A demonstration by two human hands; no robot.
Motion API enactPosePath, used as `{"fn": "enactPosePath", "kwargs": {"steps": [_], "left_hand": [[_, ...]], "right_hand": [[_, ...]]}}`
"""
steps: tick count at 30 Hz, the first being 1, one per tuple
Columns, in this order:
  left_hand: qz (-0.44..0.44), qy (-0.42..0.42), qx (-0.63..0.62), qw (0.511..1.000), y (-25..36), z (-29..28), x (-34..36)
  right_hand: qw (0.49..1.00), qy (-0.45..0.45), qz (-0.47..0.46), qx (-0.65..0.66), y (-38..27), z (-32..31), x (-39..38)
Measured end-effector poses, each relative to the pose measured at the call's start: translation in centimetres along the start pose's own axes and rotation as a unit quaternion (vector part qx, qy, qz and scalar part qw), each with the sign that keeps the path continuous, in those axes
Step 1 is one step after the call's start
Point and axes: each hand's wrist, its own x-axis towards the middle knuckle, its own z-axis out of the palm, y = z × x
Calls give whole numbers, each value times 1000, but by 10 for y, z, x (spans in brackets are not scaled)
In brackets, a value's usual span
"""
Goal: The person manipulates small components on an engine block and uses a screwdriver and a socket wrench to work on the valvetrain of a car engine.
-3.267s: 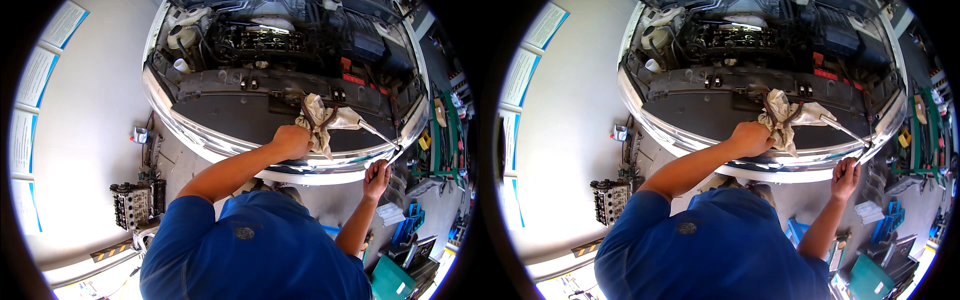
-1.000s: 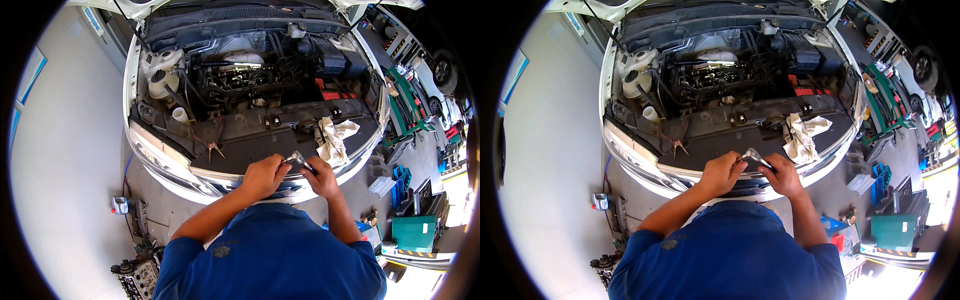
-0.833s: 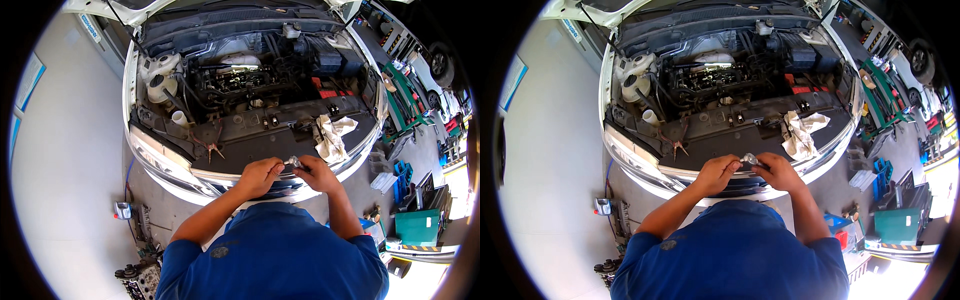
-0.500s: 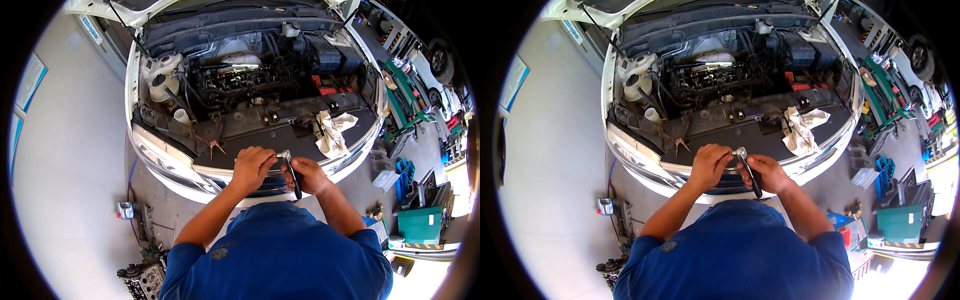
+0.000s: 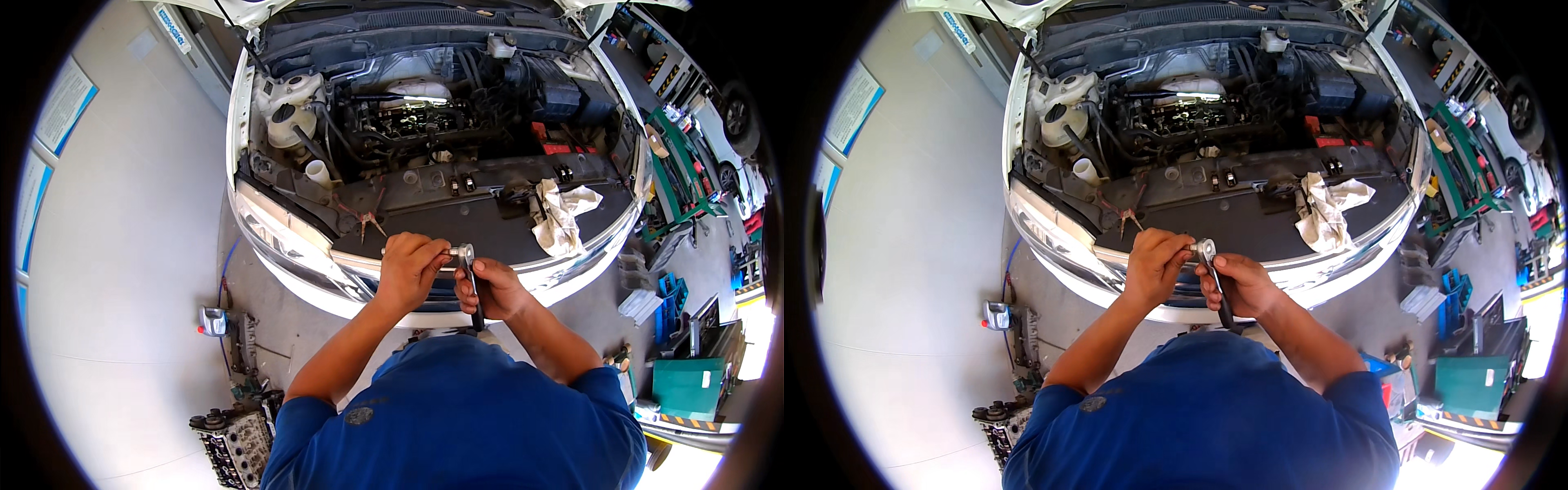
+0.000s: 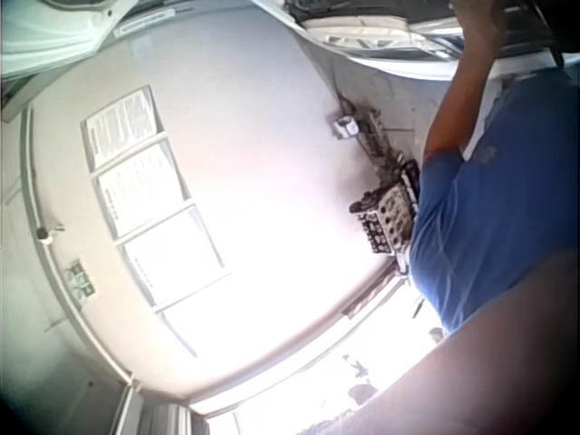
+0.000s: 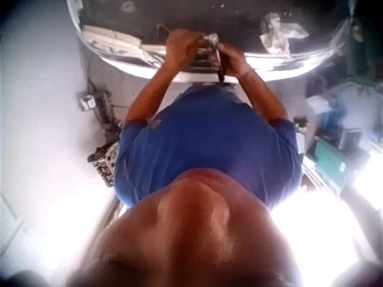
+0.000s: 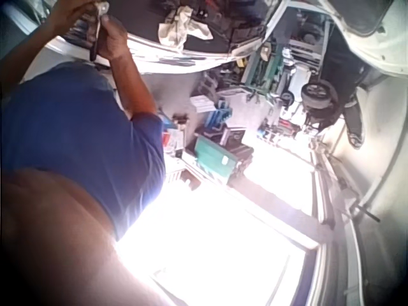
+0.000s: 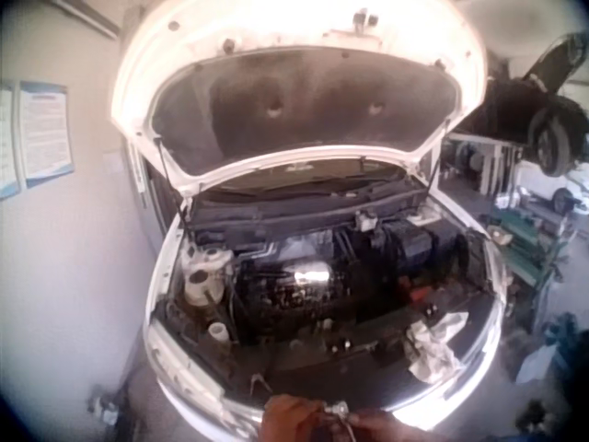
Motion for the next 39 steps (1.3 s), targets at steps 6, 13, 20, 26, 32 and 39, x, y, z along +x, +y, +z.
{"fn": "enactPosePath", "kwargs": {"steps": [6,13,20,26,32,39], "left_hand": [[5,4,-12,1000,-6,3,-3],[39,-18,-26,999,-7,29,13],[1,-134,-63,989,-1,63,32],[-313,-351,-496,730,3,92,64],[-252,-246,-516,781,0,123,156],[-141,-182,-98,968,-67,150,312]], "right_hand": [[1000,1,-23,1,8,-2,3],[994,38,-62,81,15,-2,-6],[921,141,-43,-361,-56,-20,-33],[646,-27,-185,-740,-162,-25,-53],[707,11,-208,-676,-255,-43,-30],[559,27,-233,-795,-389,-66,75]]}}
